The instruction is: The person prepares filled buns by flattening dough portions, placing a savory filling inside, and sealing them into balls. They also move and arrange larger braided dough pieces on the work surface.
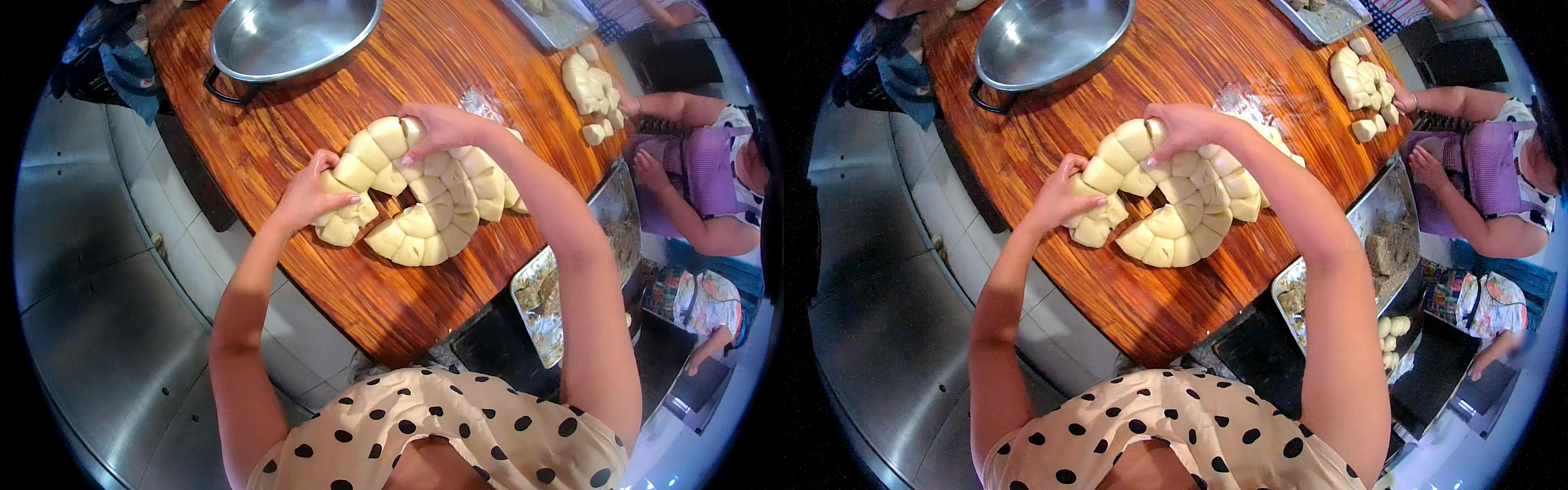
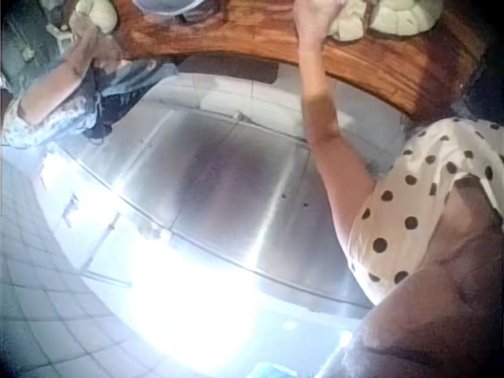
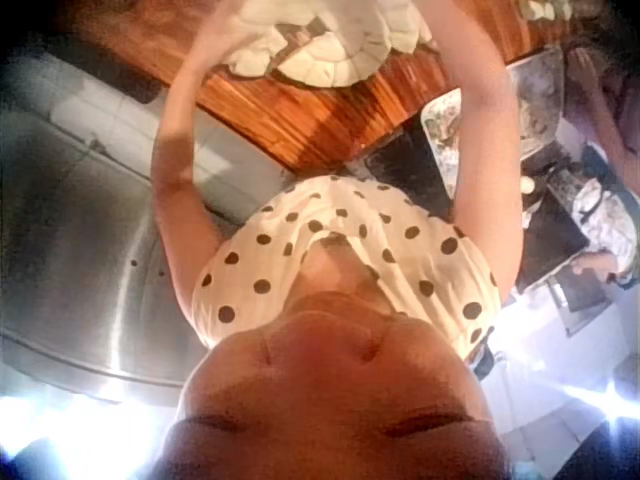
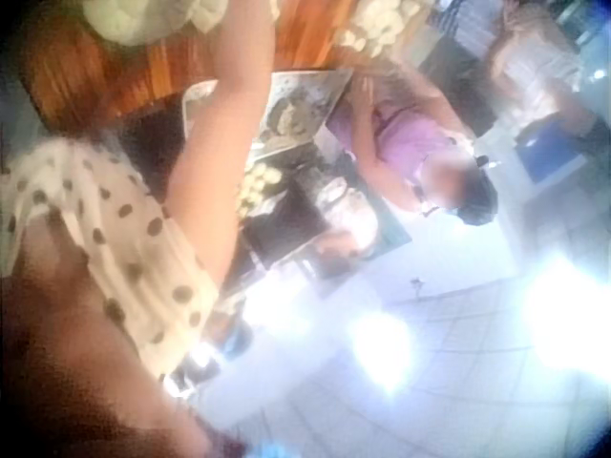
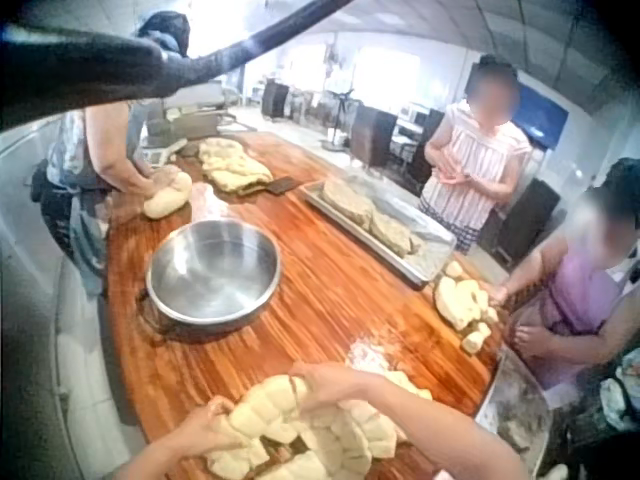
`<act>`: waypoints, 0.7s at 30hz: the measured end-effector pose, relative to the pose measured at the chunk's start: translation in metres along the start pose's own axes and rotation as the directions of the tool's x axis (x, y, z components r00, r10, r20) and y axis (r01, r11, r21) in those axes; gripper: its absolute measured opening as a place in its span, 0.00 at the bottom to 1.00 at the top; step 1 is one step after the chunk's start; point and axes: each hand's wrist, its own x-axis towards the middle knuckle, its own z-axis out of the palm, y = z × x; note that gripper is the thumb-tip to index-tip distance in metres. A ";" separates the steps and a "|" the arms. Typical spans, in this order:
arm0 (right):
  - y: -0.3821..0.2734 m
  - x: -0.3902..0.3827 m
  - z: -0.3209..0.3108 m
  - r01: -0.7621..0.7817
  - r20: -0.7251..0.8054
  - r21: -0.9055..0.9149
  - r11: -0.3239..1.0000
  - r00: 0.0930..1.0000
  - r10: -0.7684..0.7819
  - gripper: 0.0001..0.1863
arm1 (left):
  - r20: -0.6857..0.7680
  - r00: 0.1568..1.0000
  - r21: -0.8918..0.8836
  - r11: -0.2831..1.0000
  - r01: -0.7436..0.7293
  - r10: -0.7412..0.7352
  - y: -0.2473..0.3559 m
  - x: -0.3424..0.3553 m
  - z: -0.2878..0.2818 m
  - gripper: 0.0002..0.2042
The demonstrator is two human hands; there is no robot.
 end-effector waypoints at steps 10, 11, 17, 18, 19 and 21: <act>0.019 0.016 0.009 0.040 0.019 0.006 0.999 0.999 -0.040 0.53 | 0.147 0.988 -0.401 0.911 0.098 -0.041 0.001 0.026 0.005 0.41; 0.019 0.018 0.010 0.026 0.009 -0.013 1.000 1.000 -0.026 0.51 | 0.118 0.993 -0.379 0.923 0.072 -0.029 -0.001 0.026 0.006 0.41; 0.005 0.015 0.017 0.042 -0.133 0.016 0.999 0.990 -0.039 0.43 | 0.049 0.998 -0.483 0.875 -0.012 0.040 0.005 0.021 0.010 0.34; 0.004 0.016 0.017 0.054 -0.172 0.020 0.998 0.984 -0.050 0.43 | 0.027 0.998 -0.478 0.878 -0.031 0.049 0.005 0.020 0.010 0.34; 0.002 0.013 0.020 0.065 -0.202 0.028 0.998 0.978 -0.058 0.42 | -0.008 0.996 -0.473 0.877 -0.079 0.086 0.006 0.018 0.011 0.33; -0.002 0.007 0.023 0.130 -0.287 0.049 0.990 0.951 -0.111 0.41 | -0.076 0.984 -0.458 0.871 -0.177 0.160 0.009 0.011 0.008 0.33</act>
